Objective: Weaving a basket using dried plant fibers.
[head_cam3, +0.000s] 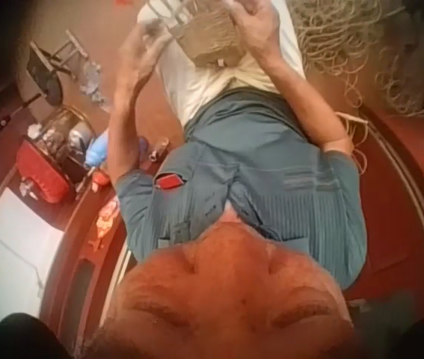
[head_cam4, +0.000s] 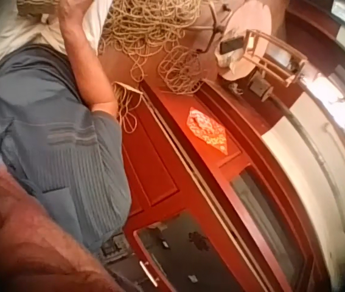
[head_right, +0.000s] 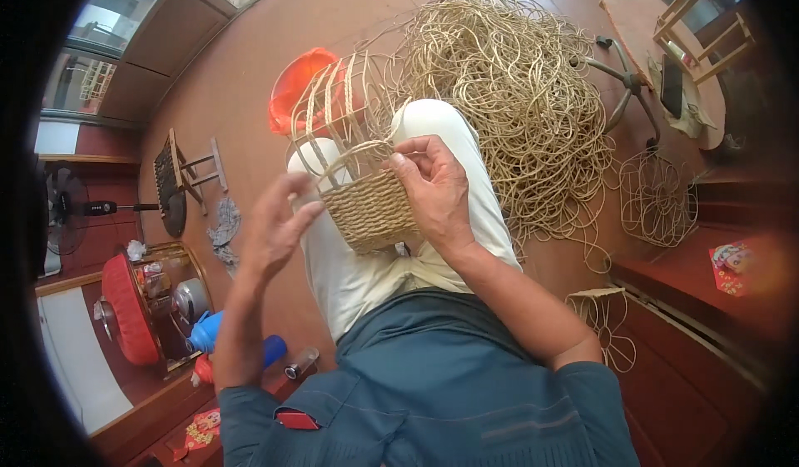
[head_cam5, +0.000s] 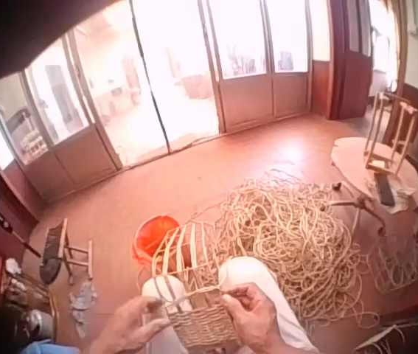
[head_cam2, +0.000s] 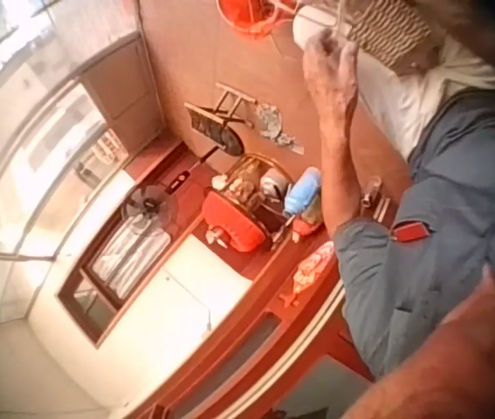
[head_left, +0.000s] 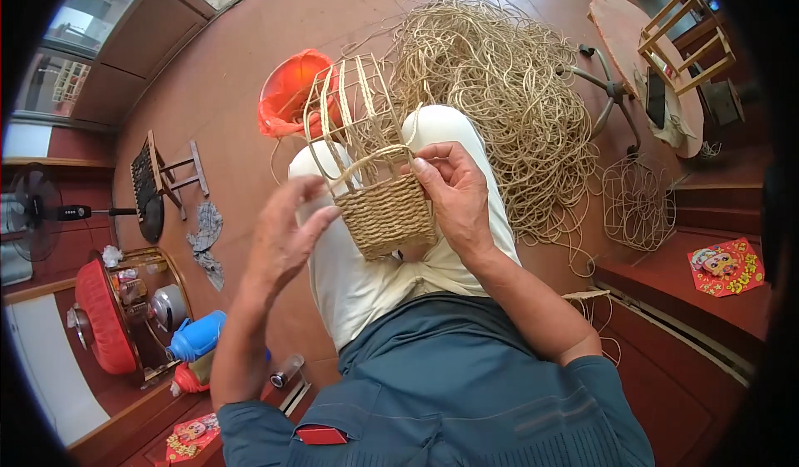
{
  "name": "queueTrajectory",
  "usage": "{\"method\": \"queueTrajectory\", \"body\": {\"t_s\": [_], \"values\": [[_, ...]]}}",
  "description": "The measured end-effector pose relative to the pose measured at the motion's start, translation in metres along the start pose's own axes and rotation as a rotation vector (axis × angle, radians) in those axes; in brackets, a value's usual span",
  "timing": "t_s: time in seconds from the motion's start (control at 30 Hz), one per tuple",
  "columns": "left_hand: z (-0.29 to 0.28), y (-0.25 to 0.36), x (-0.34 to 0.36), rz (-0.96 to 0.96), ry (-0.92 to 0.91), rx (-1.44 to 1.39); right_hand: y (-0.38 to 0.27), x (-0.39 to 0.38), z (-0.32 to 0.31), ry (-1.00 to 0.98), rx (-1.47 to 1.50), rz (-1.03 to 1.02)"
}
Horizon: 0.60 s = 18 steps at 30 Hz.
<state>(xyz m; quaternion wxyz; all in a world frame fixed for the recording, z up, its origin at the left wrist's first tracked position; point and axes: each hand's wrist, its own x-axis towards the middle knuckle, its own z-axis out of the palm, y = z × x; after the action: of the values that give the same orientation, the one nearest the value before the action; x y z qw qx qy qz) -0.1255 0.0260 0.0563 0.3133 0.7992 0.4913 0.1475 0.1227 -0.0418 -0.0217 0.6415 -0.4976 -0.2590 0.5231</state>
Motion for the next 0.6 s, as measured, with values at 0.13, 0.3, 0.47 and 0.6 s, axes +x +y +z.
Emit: {"method": "queueTrajectory", "body": {"t_s": [0.13,0.3,0.47,0.6], "values": [[0.003,-0.016,0.000,-0.174,-0.266,0.082,0.006,0.001,-0.012,0.021,-0.024,-0.038],[-0.101,-0.055,0.032,-0.029,0.206,-0.105,0.004,0.003,-0.009,0.011,-0.072,-0.044],[-0.144,0.053,0.105,0.273,0.516,0.002,-0.001,0.000,0.000,0.036,0.002,-0.053],[-0.092,0.158,0.120,0.546,0.156,0.207,0.000,-0.002,-0.007,0.062,-0.084,-0.031]]}}
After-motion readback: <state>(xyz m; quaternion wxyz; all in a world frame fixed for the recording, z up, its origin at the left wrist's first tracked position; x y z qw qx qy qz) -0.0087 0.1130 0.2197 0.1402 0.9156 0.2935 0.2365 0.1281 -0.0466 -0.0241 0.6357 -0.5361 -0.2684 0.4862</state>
